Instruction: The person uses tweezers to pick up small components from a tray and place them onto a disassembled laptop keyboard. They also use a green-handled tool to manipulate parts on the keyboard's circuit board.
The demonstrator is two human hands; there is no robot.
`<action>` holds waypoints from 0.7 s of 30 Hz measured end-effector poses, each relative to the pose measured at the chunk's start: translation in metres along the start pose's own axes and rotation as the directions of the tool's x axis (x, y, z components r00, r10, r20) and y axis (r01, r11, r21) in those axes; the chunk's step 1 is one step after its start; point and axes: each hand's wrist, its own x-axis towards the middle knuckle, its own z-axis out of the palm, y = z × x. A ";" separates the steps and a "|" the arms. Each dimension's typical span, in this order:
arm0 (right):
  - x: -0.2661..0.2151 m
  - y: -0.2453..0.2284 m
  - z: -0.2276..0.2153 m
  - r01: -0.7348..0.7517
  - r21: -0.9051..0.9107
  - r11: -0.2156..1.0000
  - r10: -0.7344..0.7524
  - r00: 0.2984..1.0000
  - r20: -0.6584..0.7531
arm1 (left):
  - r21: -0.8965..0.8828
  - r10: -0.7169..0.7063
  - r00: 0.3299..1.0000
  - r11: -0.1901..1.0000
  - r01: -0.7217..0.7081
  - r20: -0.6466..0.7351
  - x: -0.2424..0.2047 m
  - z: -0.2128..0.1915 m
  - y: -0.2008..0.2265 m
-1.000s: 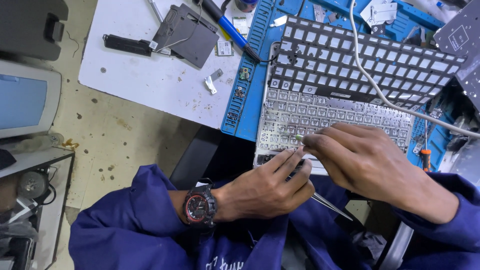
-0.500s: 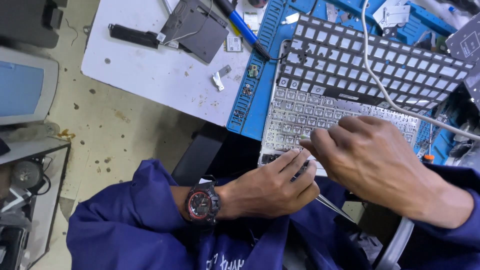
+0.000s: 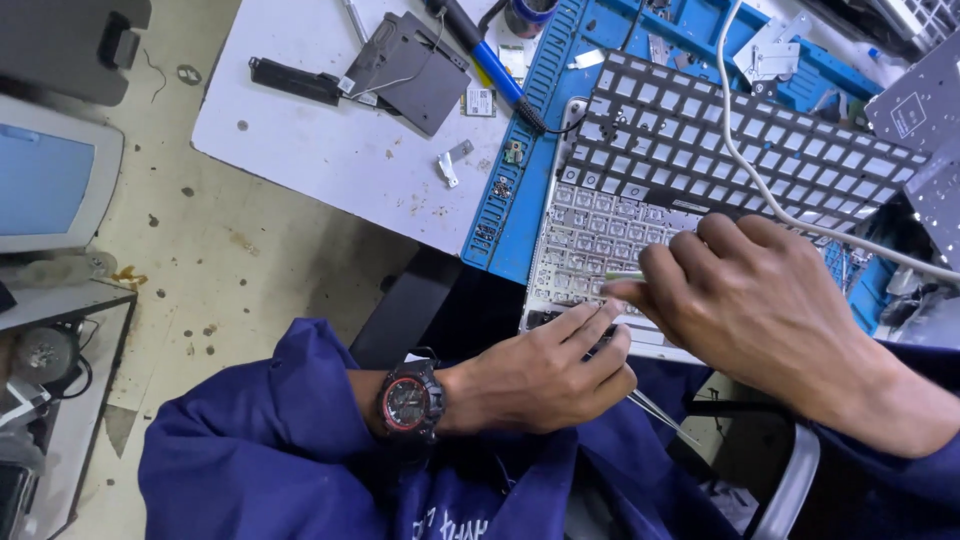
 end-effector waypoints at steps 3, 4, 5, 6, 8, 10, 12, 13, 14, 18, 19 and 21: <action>0.002 -0.002 0.002 0.108 0.222 0.969 -0.103 0.994 -0.035 | 0.002 0.006 1.000 1.000 -0.006 0.012 0.000 0.000 0.000; 0.004 0.001 -0.002 0.109 0.227 0.968 -0.104 0.994 -0.035 | -0.001 0.003 1.000 1.000 -0.003 0.016 0.000 0.001 0.000; 0.006 0.004 -0.005 0.154 0.359 0.921 -0.165 0.986 0.000 | 0.002 0.000 1.000 1.000 0.000 0.011 0.000 0.001 0.000; 0.007 0.007 -0.009 0.186 0.483 0.856 -0.226 0.974 0.027 | 0.005 0.000 1.000 1.000 0.000 0.004 -0.001 0.002 0.000; 0.005 0.003 -0.008 0.142 0.397 0.907 -0.162 0.987 0.016 | -0.006 0.004 1.000 1.000 -0.004 0.017 0.001 -0.002 -0.001; 0.002 -0.001 -0.005 0.097 0.303 0.948 -0.102 0.995 0.000 | -0.014 0.007 1.000 1.000 -0.006 0.024 0.002 -0.003 -0.002; -0.002 -0.005 0.000 -0.004 0.083 0.997 0.011 0.996 -0.090 | 0.008 0.012 1.000 1.000 -0.013 0.020 0.002 -0.003 -0.003; -0.001 -0.005 -0.002 -0.002 0.084 0.996 0.009 0.996 -0.090 | 0.007 0.010 1.000 1.000 -0.010 0.020 0.001 -0.002 -0.001; -0.001 -0.004 -0.004 0.054 0.235 0.971 -0.033 0.995 -0.092 | 0.006 0.007 1.000 1.000 -0.008 0.018 0.001 -0.002 -0.001; -0.001 -0.003 -0.004 0.122 0.446 0.887 -0.101 0.992 -0.071 | -0.002 0.007 0.999 1.000 -0.007 0.032 -0.002 0.002 0.000; -0.001 -0.004 -0.004 0.119 0.447 0.887 -0.098 0.993 -0.070 | -0.004 0.009 0.999 1.000 -0.009 0.032 0.000 0.000 0.000; 0.001 -0.005 -0.003 0.076 0.417 0.906 0.004 0.982 -0.187 | -0.008 0.010 1.000 1.000 -0.010 0.026 0.002 -0.003 -0.002</action>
